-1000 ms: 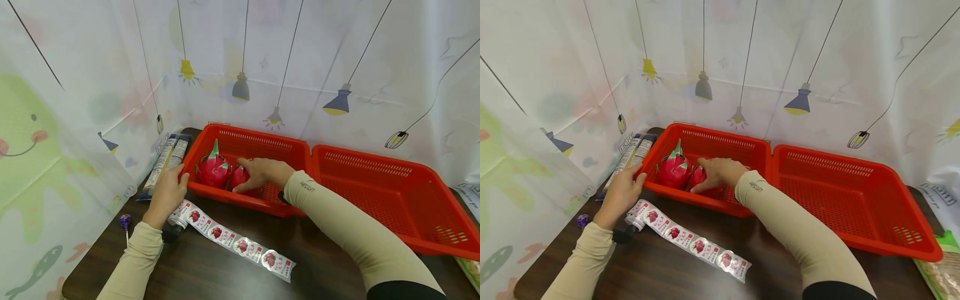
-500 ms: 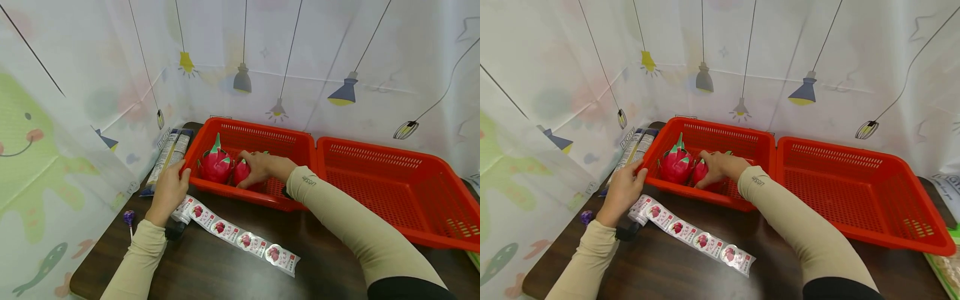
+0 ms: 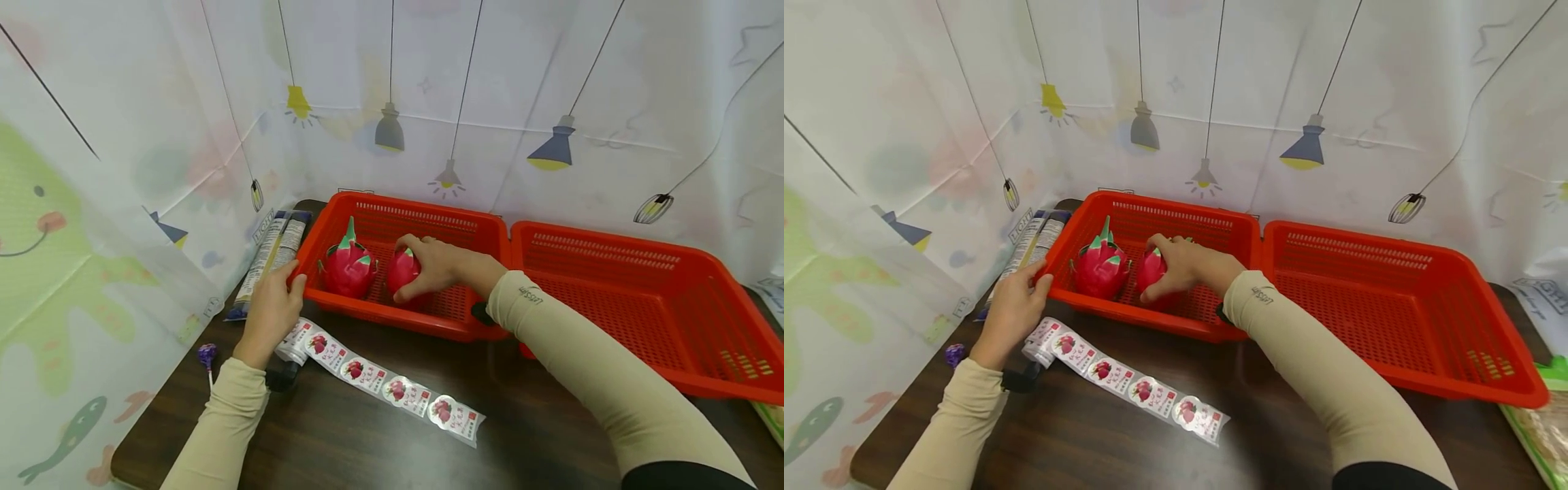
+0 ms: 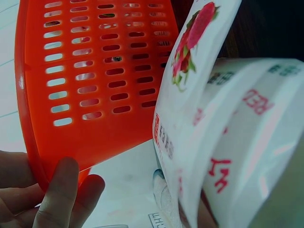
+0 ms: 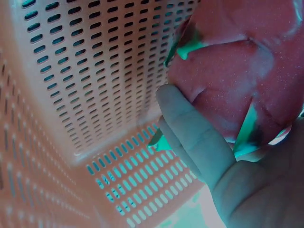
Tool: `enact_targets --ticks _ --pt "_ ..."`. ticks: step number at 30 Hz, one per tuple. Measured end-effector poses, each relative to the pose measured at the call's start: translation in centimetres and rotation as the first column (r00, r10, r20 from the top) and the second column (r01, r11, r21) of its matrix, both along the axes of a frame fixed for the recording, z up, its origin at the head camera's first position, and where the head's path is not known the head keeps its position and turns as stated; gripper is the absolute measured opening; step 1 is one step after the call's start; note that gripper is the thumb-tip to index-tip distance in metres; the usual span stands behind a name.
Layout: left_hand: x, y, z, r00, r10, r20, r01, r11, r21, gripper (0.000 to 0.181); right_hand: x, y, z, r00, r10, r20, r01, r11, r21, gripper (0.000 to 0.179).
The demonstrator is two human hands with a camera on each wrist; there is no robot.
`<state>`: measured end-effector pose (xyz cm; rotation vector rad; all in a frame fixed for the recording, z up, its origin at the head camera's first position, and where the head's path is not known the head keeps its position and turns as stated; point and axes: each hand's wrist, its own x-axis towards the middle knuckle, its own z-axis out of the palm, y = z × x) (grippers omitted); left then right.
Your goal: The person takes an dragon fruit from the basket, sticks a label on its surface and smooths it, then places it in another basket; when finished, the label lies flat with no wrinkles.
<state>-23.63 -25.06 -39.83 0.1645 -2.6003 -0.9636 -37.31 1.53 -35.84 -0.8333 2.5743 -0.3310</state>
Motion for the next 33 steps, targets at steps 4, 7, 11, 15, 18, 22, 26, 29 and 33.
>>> enact_targets --ticks 4,7,11,15,18,22,26,29,33 --pt "0.0 0.1 0.0 1.0 0.003 0.021 -0.003 1.0 0.005 0.043 0.3 1.1 0.6 1.0 -0.004 -0.001 0.004 0.999 -0.054 0.088" --pt "0.1 0.2 -0.2 0.999 0.002 0.037 -0.003 1.0 0.012 0.043 0.6 2.0 0.9 1.0 -0.005 0.005 0.006 0.994 -0.105 0.088" --pt "0.3 0.3 -0.2 0.999 0.004 0.037 -0.005 1.0 0.02 0.043 1.2 3.3 1.4 1.0 0.001 0.008 0.001 0.987 -0.162 0.089" --pt "0.3 0.3 0.0 1.0 0.008 0.03 -0.009 1.0 0.024 0.043 1.9 4.5 2.3 1.0 0.013 -0.018 -0.017 0.973 -0.232 0.09" --pt "0.3 0.2 0.1 1.0 0.013 0.017 -0.013 1.0 0.025 0.043 2.7 5.3 2.9 0.999 0.018 -0.049 -0.031 0.957 -0.288 0.091" --pt "0.4 0.3 0.2 1.0 0.015 -0.003 -0.015 1.0 0.027 0.043 4.1 6.9 3.8 0.997 0.007 -0.082 -0.036 0.934 -0.356 0.09" --pt "0.5 0.4 0.3 1.0 0.021 0.005 -0.021 0.999 0.039 0.044 5.7 8.4 4.6 0.995 -0.005 -0.1 -0.038 0.909 -0.416 0.091" --pt "0.6 0.5 0.3 1.0 0.027 0.014 -0.028 0.998 0.051 0.044 7.2 9.5 5.2 0.994 -0.014 -0.11 -0.035 0.898 -0.438 0.095" --pt "0.7 0.7 0.6 0.999 0.027 0.02 -0.028 0.998 0.061 0.044 9.7 11.1 5.9 0.991 -0.007 -0.131 -0.054 0.891 -0.452 0.1"
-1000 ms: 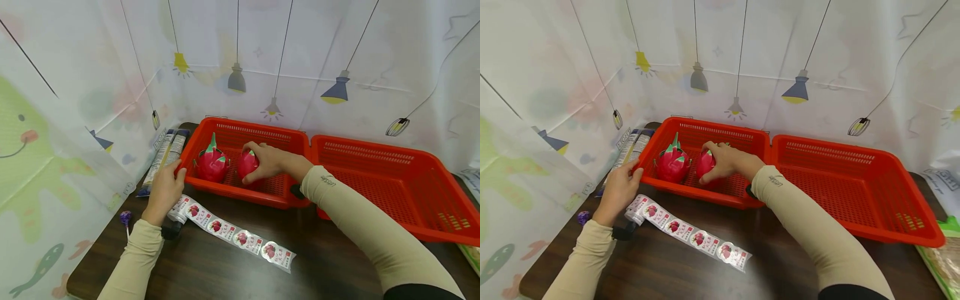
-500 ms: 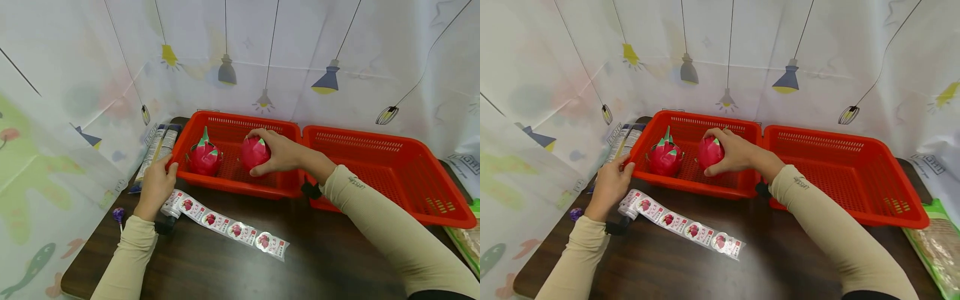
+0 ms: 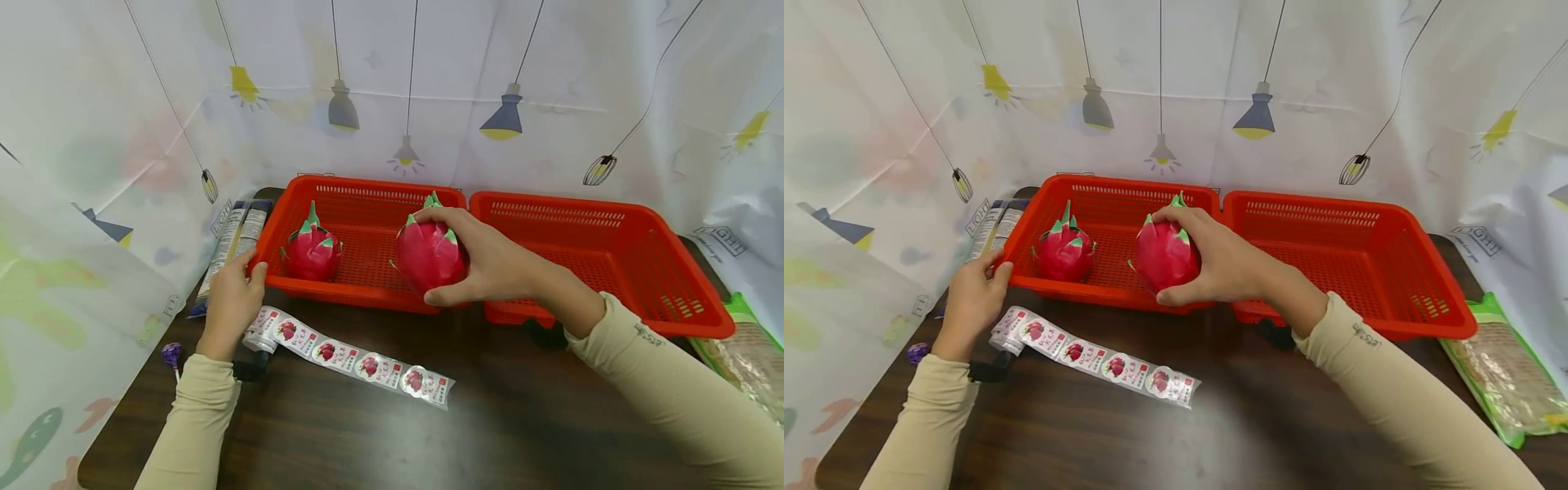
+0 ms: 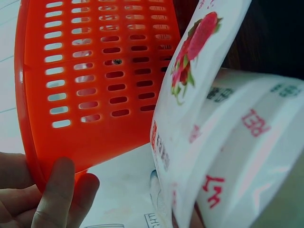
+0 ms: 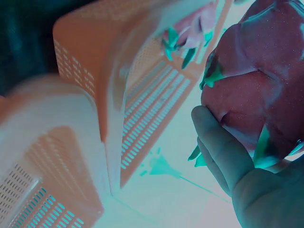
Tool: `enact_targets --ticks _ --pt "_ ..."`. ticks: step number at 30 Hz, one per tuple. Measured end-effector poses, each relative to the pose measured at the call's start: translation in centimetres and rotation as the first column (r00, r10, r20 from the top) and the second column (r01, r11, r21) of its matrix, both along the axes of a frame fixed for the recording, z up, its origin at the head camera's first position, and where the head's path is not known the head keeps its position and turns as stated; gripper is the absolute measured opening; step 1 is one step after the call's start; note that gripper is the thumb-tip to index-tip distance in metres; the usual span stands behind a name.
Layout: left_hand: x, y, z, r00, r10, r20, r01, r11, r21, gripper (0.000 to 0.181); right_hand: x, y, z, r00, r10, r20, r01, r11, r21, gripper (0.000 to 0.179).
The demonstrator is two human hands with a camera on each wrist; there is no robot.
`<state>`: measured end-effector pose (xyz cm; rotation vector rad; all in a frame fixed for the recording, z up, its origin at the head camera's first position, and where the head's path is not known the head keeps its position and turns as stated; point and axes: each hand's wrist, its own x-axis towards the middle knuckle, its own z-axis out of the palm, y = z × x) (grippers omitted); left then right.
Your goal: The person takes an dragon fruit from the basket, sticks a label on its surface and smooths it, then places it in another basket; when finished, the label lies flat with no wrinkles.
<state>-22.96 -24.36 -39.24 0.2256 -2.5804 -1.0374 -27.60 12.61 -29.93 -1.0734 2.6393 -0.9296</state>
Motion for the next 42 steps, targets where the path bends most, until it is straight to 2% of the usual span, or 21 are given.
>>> enact_targets --ticks 4,8,12,17,22,25,31,34,37,39,42 --pt "0.2 -0.4 0.5 1.0 0.009 -0.005 -0.009 1.0 0.003 0.045 2.5 0.9 0.6 0.998 0.047 -0.032 -0.047 0.999 -0.002 0.105" --pt "0.4 -0.9 0.7 1.0 0.024 0.007 -0.024 0.999 0.022 0.046 5.3 2.0 0.2 0.995 0.076 -0.062 -0.074 0.997 0.037 0.104" --pt "0.5 -1.2 0.7 0.999 0.033 0.014 -0.034 0.999 0.017 0.046 7.8 3.5 -1.1 0.995 0.059 -0.076 -0.052 0.995 0.088 0.102" --pt "0.7 -1.5 0.8 0.998 0.049 0.025 -0.049 0.999 -0.003 0.046 10.1 5.4 -3.1 0.995 0.023 -0.096 -0.011 0.992 0.125 0.097" --pt "0.9 -1.5 0.8 0.998 0.055 0.032 -0.055 0.998 -0.008 0.047 11.9 7.1 -4.7 0.981 0.027 -0.194 0.005 0.987 0.162 0.094" --pt "1.0 -1.4 0.9 0.998 0.052 0.045 -0.052 0.999 0.001 0.047 12.8 7.8 -5.6 0.973 0.05 -0.227 -0.015 0.988 0.153 0.093" --pt "1.0 -1.0 0.8 0.998 0.044 0.05 -0.044 0.999 -0.004 0.048 13.9 9.0 -7.3 0.969 0.082 -0.234 -0.052 0.99 0.132 0.09" --pt "0.9 -0.7 0.7 0.998 0.045 0.046 -0.044 0.999 -0.008 0.047 14.2 9.6 -8.2 0.983 0.079 -0.164 -0.055 0.988 0.143 0.09" --pt "0.9 -0.5 0.6 0.998 0.045 0.046 -0.045 0.999 -0.008 0.047 14.3 10.2 -9.1 0.997 0.053 -0.051 -0.043 0.983 0.176 0.091" --pt "0.8 -0.3 0.5 0.998 0.044 0.041 -0.044 0.999 -0.011 0.047 14.0 10.6 -9.6 0.999 0.034 0.002 -0.034 0.978 0.204 0.092" --pt "0.7 0.0 0.3 0.999 0.037 0.034 -0.036 0.999 -0.012 0.046 13.5 11.2 -10.2 0.999 0.0 0.037 -0.009 0.97 0.242 0.094"
